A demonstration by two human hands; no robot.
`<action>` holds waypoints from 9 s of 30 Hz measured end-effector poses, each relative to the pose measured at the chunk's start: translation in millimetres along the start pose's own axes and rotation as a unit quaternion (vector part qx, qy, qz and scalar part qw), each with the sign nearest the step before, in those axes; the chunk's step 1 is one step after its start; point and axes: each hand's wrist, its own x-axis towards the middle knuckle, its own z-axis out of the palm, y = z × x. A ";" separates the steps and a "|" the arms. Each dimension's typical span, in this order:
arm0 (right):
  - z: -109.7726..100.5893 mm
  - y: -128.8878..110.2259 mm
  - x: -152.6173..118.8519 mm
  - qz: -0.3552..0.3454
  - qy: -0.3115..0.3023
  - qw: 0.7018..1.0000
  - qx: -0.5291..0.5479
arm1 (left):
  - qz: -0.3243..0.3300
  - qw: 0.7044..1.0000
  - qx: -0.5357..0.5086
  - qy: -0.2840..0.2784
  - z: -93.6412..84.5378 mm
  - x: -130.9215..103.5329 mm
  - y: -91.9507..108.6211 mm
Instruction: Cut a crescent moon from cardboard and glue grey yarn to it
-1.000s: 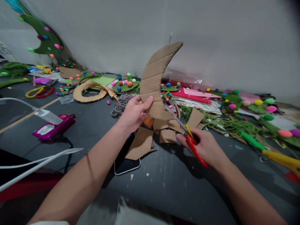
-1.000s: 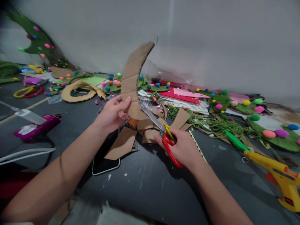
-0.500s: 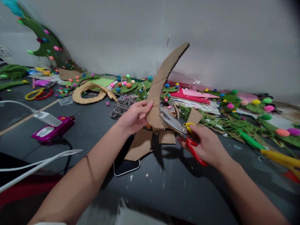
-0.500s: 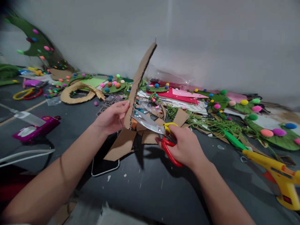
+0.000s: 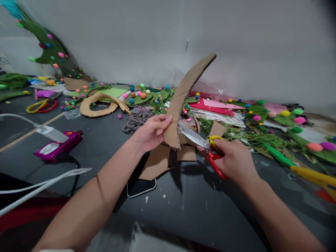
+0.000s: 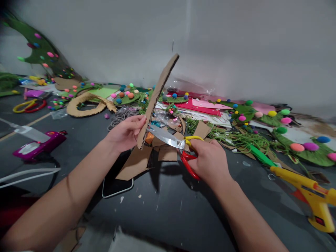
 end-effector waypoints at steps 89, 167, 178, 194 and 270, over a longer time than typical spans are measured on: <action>2.8 -15.5 -1.9 0.160 -0.224 0.908 0.315 | 0.150 0.960 0.109 0.209 2.3 9.8 -21.6; 12.9 -34.4 -6.6 0.167 -0.167 0.939 0.250 | 0.124 0.966 0.046 0.224 4.3 8.5 -20.9; -1.7 -32.6 -4.9 0.134 -0.196 0.967 0.092 | 0.155 0.964 0.076 0.205 6.8 8.0 -21.6; 9.5 -28.3 -2.8 0.179 -0.161 0.924 0.297 | 0.144 0.964 0.068 0.215 3.7 8.0 -16.8; -6.5 -31.1 -1.6 0.148 -0.206 0.942 0.219 | 0.101 0.974 0.073 0.190 8.9 4.8 -23.4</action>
